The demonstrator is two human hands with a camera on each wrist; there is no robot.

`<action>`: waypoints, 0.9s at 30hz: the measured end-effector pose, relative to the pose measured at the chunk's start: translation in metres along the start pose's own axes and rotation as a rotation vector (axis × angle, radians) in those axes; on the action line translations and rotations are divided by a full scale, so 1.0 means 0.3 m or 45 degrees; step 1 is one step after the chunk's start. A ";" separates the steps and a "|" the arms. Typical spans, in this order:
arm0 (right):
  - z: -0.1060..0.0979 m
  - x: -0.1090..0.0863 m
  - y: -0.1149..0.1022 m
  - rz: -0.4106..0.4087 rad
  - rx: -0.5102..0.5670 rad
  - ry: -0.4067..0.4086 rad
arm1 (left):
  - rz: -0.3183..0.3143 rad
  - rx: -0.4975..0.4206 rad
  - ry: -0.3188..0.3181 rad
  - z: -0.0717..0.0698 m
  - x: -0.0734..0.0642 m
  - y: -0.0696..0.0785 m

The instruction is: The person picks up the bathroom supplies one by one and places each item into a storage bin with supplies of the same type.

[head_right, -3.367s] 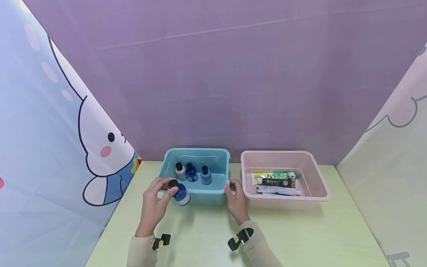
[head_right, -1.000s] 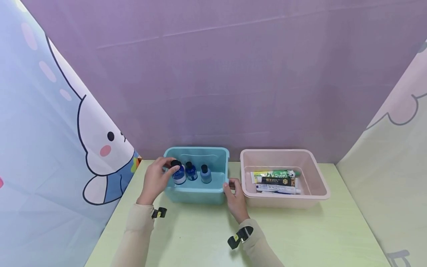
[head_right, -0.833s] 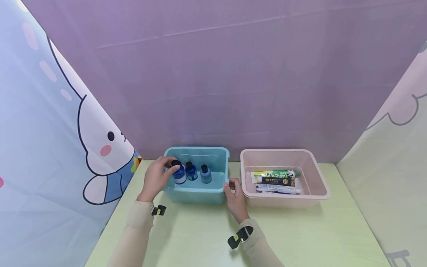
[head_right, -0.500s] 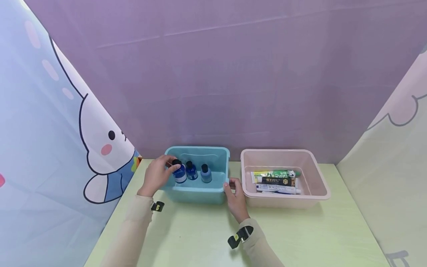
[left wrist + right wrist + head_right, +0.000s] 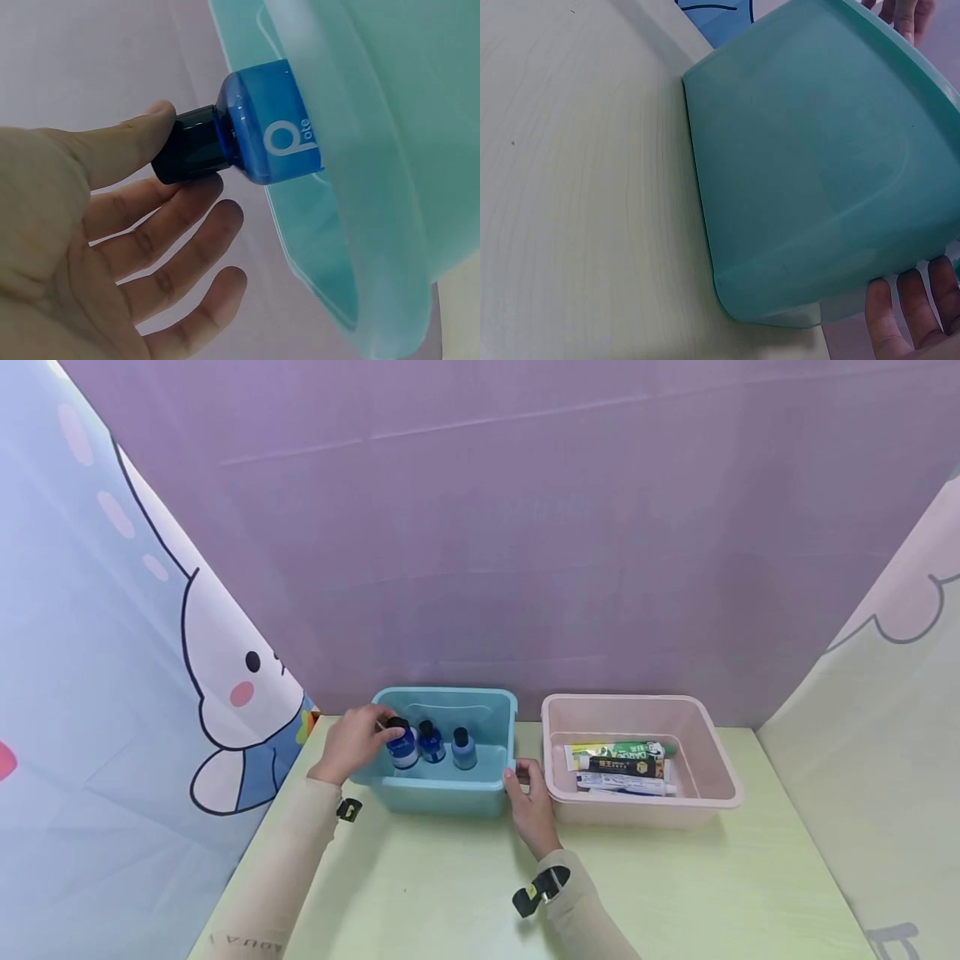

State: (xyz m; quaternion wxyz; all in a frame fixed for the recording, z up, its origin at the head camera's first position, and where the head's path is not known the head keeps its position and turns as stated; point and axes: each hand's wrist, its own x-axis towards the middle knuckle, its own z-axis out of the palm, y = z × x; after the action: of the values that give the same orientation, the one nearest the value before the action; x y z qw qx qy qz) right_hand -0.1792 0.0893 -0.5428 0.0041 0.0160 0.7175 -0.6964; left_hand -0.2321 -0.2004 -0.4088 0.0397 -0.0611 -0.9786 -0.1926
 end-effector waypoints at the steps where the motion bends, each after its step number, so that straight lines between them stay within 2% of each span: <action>1: 0.000 0.001 0.001 0.002 -0.003 0.000 | 0.006 0.011 -0.011 0.000 0.005 -0.003; 7: -0.005 0.000 -0.013 0.034 -0.007 -0.018 | 0.010 0.084 -0.096 0.004 0.032 -0.012; 12: -0.011 -0.032 -0.088 0.019 -0.006 -0.037 | 0.012 0.156 -0.155 0.012 0.049 -0.008; 15: -0.011 -0.042 -0.107 -0.006 -0.016 -0.040 | 0.021 0.197 -0.194 0.018 0.061 -0.007; 22: -0.008 0.002 -0.016 0.040 -0.008 -0.026 | 0.054 0.297 -0.273 0.012 0.094 -0.009; 27: -0.003 0.011 0.014 -0.003 -0.009 -0.010 | 0.050 0.351 -0.324 0.010 0.115 -0.011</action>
State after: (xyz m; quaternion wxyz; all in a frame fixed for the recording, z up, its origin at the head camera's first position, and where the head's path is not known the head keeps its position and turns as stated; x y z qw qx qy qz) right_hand -0.1824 0.0903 -0.5472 0.0060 0.0125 0.7199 -0.6940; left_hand -0.2668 -0.1987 -0.4094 -0.0726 -0.0981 -0.9914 -0.0467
